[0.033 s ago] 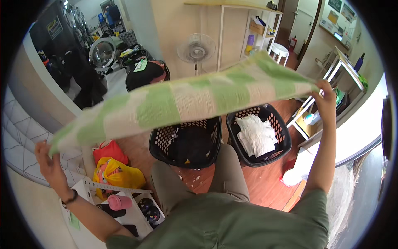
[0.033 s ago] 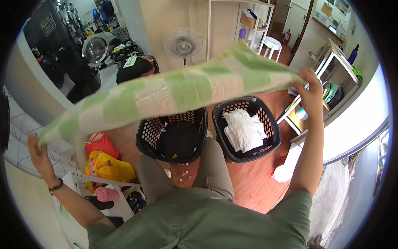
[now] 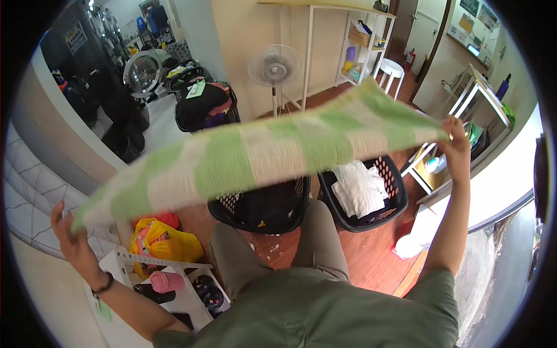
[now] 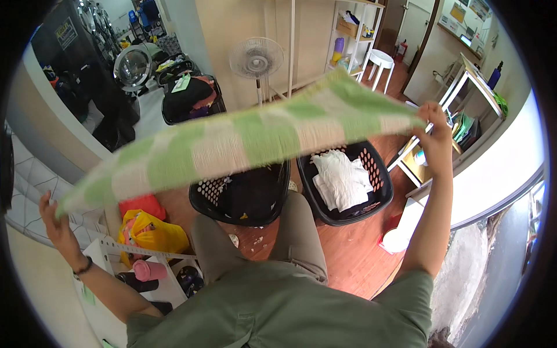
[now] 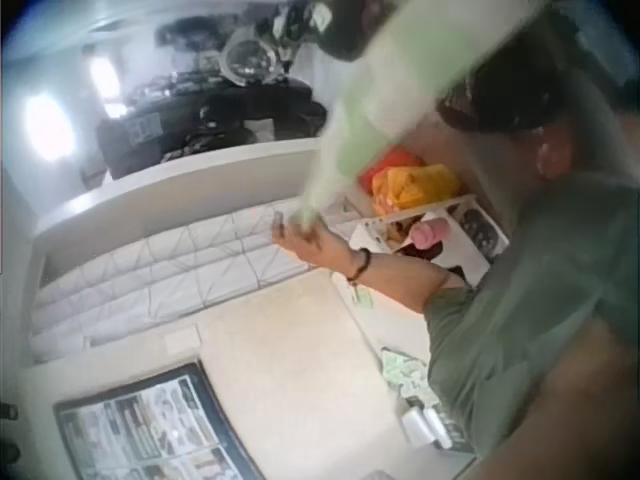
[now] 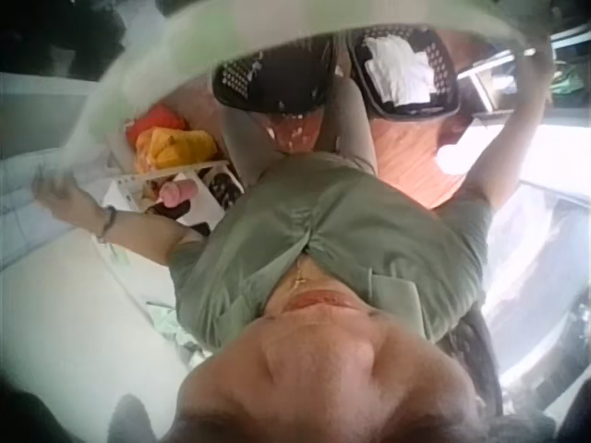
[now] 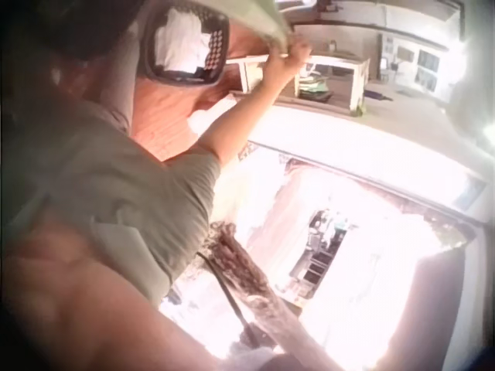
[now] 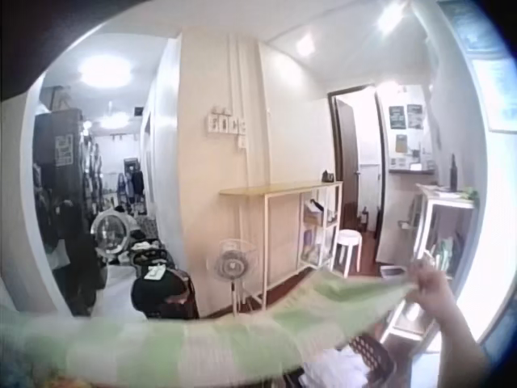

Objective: The person takes items of clothing one by one from a laundry basket, shakes them out, folds them, and places them into a second laundry basket.

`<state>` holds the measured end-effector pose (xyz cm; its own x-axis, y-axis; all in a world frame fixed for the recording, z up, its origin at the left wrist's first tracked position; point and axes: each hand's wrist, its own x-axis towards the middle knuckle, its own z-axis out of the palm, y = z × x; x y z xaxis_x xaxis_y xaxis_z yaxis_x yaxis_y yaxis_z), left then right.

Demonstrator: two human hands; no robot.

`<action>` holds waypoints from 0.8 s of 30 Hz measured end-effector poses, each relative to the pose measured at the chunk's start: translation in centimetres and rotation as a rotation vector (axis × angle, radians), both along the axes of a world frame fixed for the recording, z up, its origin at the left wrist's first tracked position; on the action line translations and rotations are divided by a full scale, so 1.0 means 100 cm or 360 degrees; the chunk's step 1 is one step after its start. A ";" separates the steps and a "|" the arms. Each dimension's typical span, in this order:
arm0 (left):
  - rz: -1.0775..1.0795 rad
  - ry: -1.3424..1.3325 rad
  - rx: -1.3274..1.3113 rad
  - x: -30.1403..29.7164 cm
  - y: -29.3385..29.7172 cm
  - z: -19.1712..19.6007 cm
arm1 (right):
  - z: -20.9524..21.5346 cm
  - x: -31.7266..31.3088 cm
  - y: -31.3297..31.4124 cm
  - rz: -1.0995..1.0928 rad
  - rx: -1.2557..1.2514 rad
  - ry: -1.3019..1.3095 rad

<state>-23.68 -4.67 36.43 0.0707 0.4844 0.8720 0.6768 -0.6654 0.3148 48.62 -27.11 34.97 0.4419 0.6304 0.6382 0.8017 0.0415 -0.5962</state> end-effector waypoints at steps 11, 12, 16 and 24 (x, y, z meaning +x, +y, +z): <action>-0.0351 -0.0632 -0.1447 -0.032 -0.080 -0.190 | -0.168 -0.030 -0.066 0.0329 -0.0729 0.1392; -0.0374 -0.0743 -0.1513 -0.025 -0.068 -0.204 | -0.181 -0.031 -0.049 0.0328 -0.0687 0.1428; -0.0314 -0.0904 -0.1498 0.037 -0.007 -0.232 | -0.225 -0.020 0.027 0.0249 -0.0426 0.1449; 0.0297 -0.0906 -0.2871 0.087 0.034 -0.360 | -0.333 -0.101 0.116 -0.0308 -0.1432 0.0289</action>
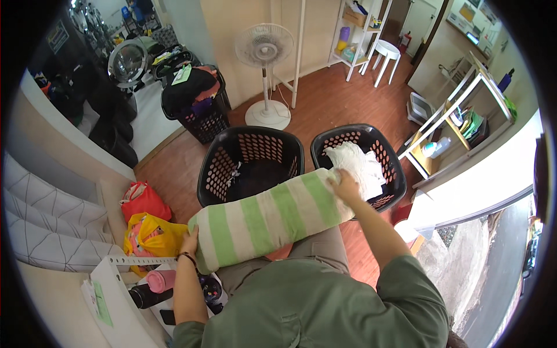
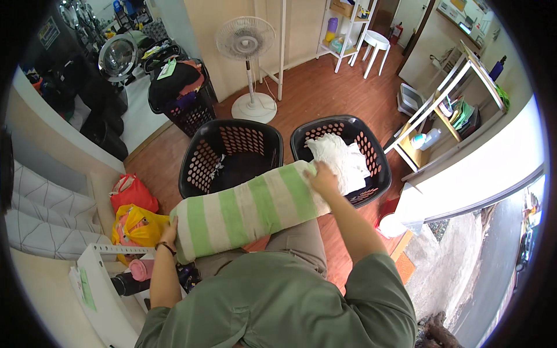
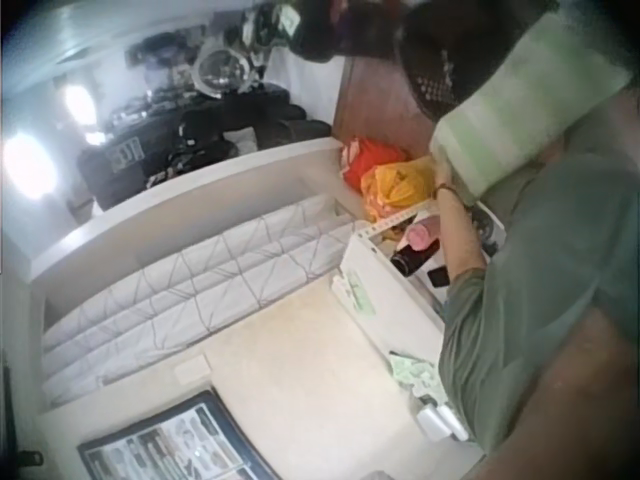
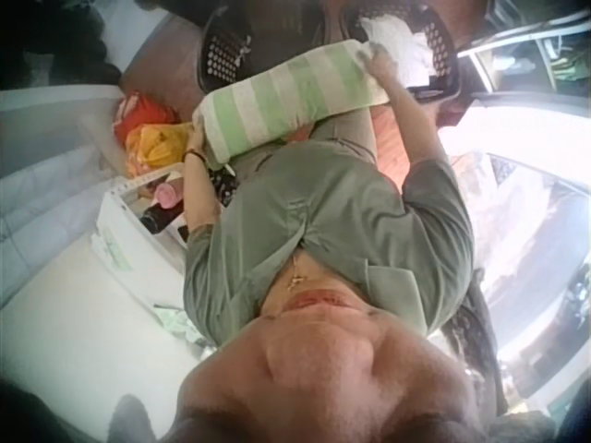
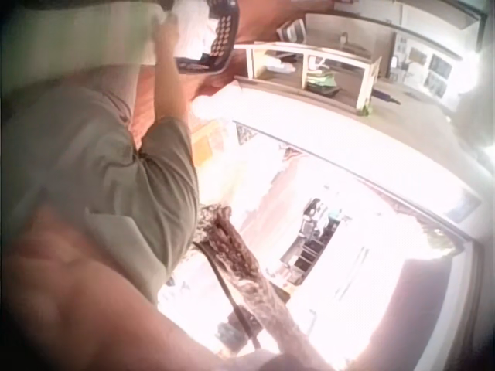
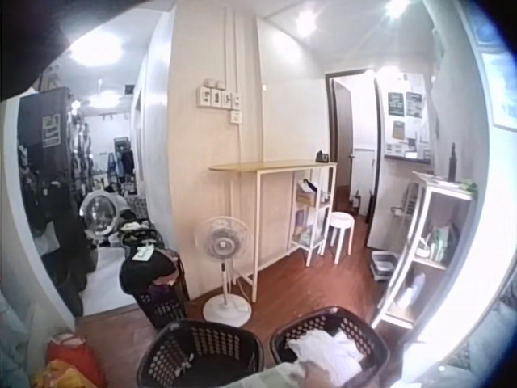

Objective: The person takes items of clothing one by one from a laundry basket, shakes them out, folds them, and places them into a second laundry basket.

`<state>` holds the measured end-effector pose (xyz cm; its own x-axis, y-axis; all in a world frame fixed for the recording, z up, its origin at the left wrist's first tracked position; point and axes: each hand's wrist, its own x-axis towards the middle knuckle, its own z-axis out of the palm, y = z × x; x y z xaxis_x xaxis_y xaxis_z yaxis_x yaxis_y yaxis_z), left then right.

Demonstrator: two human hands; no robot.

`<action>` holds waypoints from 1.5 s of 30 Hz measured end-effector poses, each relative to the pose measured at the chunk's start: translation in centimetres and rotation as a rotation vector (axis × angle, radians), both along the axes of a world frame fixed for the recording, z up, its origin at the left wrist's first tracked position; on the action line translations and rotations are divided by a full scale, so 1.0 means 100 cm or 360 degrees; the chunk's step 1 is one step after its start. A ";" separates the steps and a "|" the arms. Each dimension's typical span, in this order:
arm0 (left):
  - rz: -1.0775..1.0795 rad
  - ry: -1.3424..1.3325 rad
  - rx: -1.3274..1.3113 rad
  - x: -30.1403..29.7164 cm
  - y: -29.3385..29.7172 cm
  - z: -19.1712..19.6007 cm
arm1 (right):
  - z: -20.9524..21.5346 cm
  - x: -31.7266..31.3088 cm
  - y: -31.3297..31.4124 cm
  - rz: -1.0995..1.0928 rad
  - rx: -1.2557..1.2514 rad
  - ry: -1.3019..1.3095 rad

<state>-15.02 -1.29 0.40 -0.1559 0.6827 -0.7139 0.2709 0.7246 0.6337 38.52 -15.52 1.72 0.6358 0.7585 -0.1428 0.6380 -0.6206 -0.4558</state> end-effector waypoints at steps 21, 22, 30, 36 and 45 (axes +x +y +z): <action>-0.1050 -0.2242 -0.0054 0.259 -0.080 0.212 | -0.003 -0.137 -0.100 -0.0316 0.1080 0.0371; -0.1285 -0.2162 0.0084 0.270 -0.092 0.228 | -0.038 -0.125 -0.113 -0.0691 0.1038 0.0855; -0.2675 -0.2573 0.1010 0.231 -0.160 0.336 | -0.031 -0.100 -0.107 -0.1198 0.0673 0.1921; -0.1139 -0.2796 0.1589 0.249 -0.251 0.374 | 0.011 -0.101 -0.056 -0.1223 0.1473 0.1773; -0.1285 -0.3279 0.1389 0.262 -0.264 0.372 | 0.155 -0.053 -0.029 -0.0768 0.2321 0.2098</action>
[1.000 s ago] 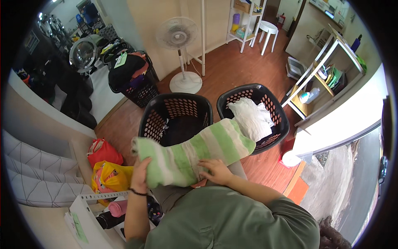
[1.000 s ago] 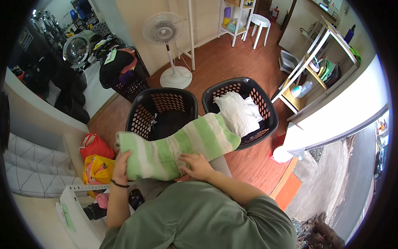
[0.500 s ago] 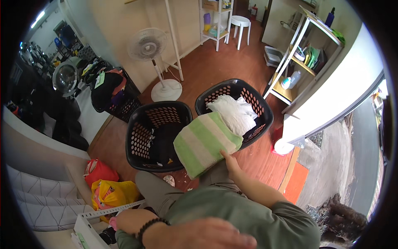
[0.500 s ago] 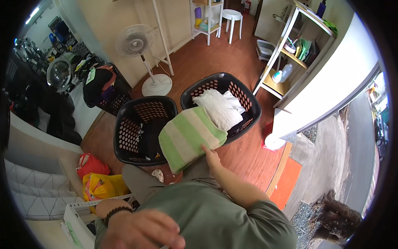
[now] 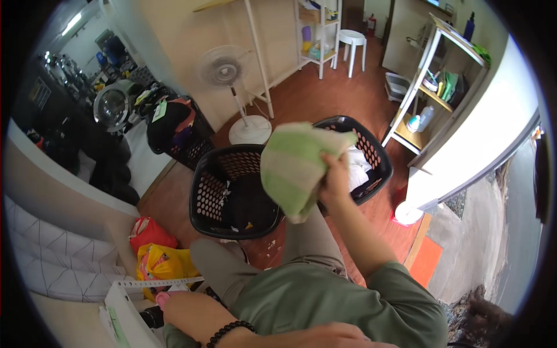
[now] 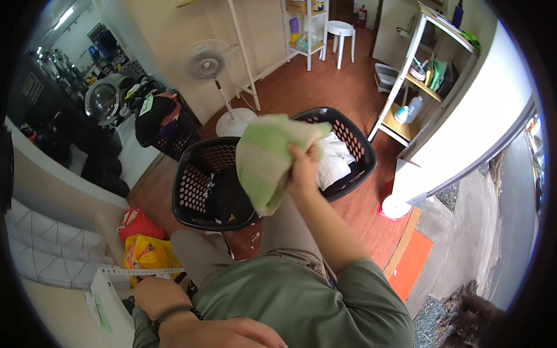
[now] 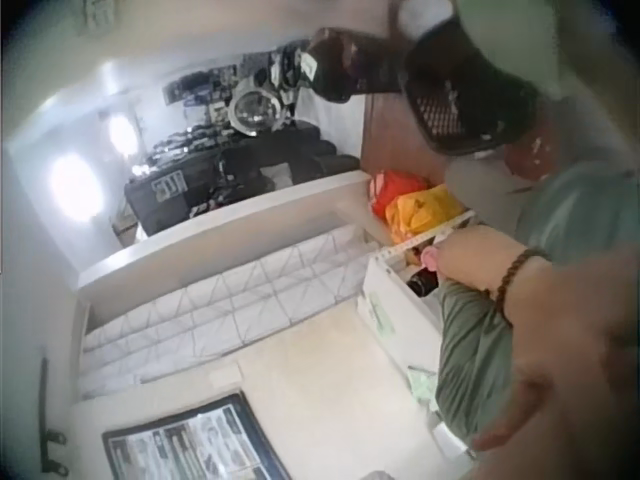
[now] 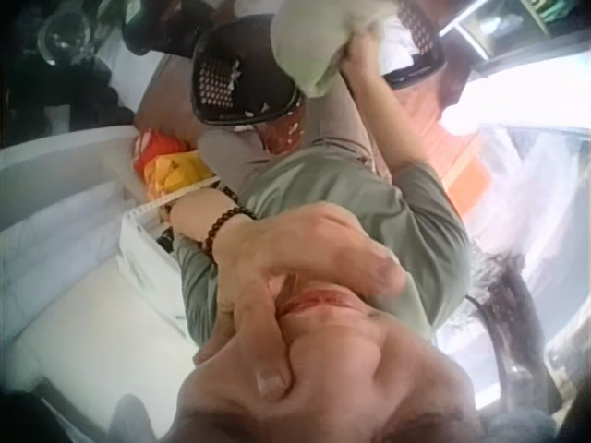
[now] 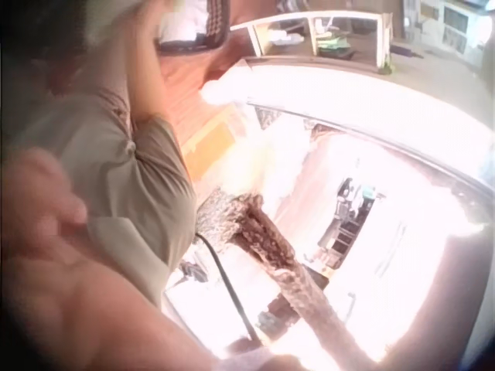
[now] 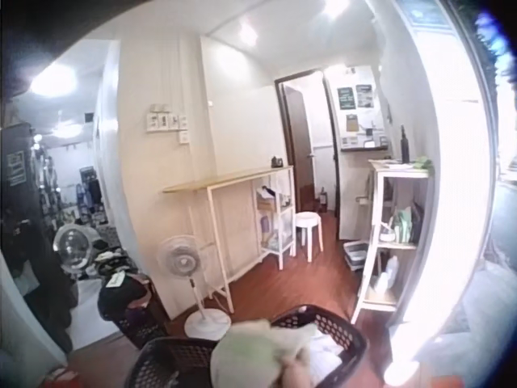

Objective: The person takes items of clothing one by one from a laundry basket, shakes them out, folds them, and places them into a second laundry basket.

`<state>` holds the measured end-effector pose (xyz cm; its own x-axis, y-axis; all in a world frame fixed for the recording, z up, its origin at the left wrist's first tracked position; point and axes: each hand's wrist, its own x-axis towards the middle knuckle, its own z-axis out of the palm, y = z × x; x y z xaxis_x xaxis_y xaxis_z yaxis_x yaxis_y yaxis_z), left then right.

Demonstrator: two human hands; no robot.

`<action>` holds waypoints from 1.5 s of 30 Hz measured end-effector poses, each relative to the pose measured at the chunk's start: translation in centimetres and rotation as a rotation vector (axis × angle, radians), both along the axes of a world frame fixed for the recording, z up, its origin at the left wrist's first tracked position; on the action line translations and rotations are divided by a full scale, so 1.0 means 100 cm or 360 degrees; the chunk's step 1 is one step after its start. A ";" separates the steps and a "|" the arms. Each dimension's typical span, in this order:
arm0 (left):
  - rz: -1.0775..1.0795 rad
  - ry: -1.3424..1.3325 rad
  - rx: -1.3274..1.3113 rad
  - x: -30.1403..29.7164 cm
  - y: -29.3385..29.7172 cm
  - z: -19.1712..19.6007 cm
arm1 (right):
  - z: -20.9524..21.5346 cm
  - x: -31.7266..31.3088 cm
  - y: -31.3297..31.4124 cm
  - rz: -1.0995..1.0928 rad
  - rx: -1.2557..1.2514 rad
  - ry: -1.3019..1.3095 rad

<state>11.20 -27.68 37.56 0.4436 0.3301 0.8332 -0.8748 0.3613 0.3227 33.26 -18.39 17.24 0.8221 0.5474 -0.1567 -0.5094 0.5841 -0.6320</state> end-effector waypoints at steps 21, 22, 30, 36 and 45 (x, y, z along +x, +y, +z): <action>-0.0530 0.0552 0.0336 -0.024 0.138 -0.071 | -0.141 -0.090 0.043 0.0817 -0.1027 -0.2555; -0.0509 0.0599 0.0462 -0.026 0.152 -0.080 | -0.151 -0.100 0.052 0.1039 -0.0830 -0.2727; 0.0751 0.2094 0.0296 -0.136 0.224 -0.208 | -0.232 -0.149 0.062 0.1921 -0.1183 -0.3409; 0.1498 0.2882 -0.0593 -0.201 0.200 -0.323 | -0.238 -0.152 0.043 0.1749 -0.0983 -0.3496; 0.1706 0.2488 0.1731 -0.195 0.285 -0.351 | -0.269 -0.140 0.151 0.2290 -0.1871 -0.2612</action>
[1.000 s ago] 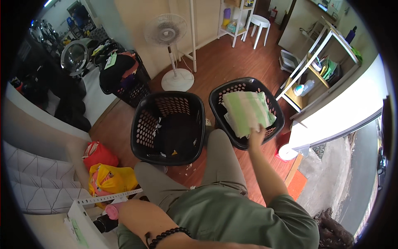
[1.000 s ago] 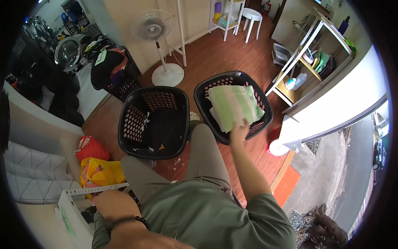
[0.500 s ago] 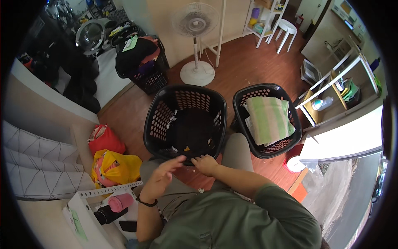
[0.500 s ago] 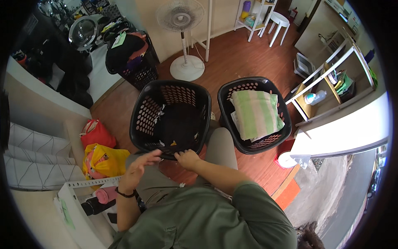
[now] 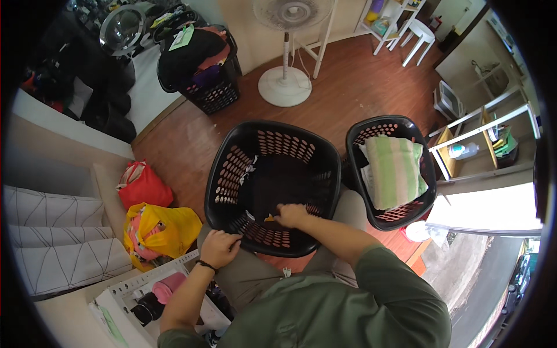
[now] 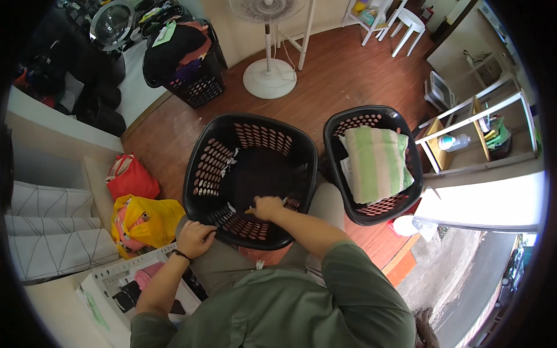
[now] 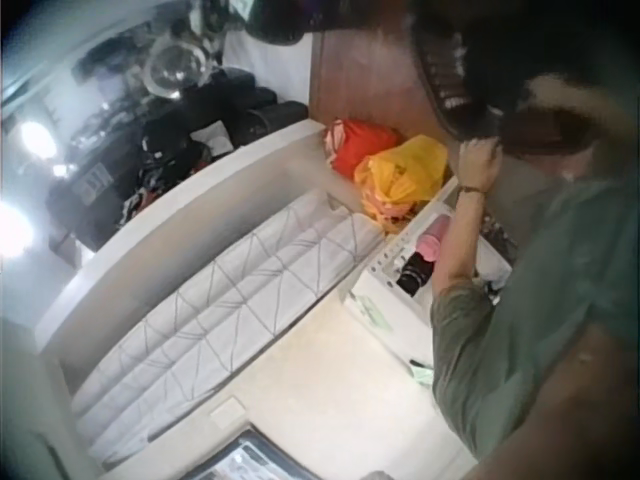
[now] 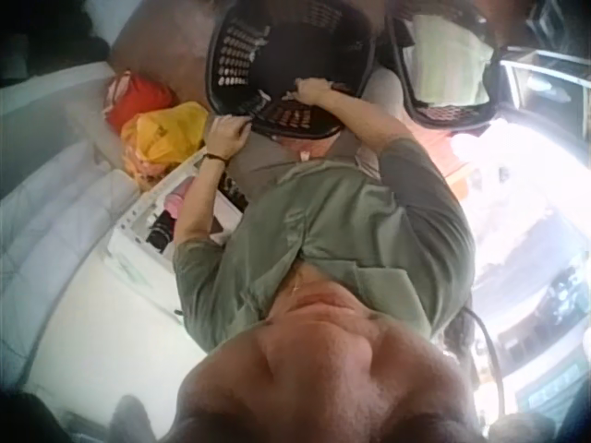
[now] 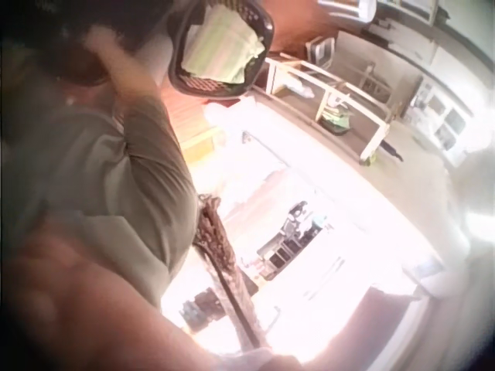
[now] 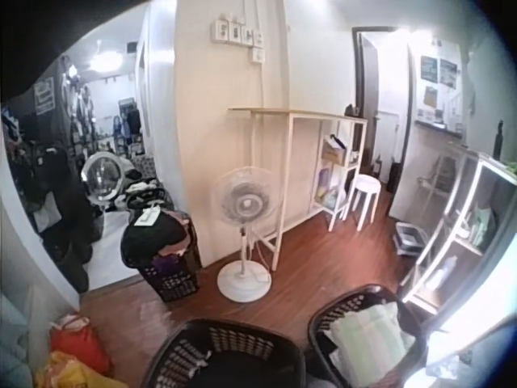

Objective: The person takes items of clothing one by one from a laundry basket, shakes them out, folds them, and places them into a second laundry basket.

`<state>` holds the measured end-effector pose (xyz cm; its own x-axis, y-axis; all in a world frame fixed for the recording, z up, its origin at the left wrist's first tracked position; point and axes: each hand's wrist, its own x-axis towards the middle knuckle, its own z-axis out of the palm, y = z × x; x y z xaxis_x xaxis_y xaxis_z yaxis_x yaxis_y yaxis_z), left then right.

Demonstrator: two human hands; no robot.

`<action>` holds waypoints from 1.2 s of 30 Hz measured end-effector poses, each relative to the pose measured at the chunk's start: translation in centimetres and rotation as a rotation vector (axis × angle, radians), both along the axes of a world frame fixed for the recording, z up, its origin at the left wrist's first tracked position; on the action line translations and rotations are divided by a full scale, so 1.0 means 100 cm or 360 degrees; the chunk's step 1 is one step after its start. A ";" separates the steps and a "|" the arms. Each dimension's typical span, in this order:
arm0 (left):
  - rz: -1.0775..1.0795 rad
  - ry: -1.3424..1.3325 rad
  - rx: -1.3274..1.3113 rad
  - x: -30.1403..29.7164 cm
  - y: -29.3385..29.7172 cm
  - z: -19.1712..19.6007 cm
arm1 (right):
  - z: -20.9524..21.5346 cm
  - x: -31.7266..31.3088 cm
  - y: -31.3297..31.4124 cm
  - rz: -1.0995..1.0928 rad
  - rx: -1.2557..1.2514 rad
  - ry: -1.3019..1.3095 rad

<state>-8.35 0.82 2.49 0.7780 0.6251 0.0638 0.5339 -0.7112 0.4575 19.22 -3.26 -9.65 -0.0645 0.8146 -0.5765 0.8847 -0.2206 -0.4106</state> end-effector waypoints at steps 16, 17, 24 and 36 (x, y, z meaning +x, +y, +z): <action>0.0051 -0.0131 -0.0022 0.024 0.035 -0.011 | -0.150 0.071 0.059 -0.0507 -0.0550 -0.0408; 0.0066 -0.0135 -0.0028 0.022 0.033 -0.008 | -0.145 0.070 0.065 -0.0501 -0.0549 -0.0394; 0.0263 -0.0016 0.0059 0.013 0.018 -0.004 | -0.024 0.007 0.074 -0.0350 0.0125 0.1143; 0.0166 -0.0269 -0.0403 0.072 -0.032 -0.005 | 0.295 0.075 -0.080 -0.0499 0.0704 0.2427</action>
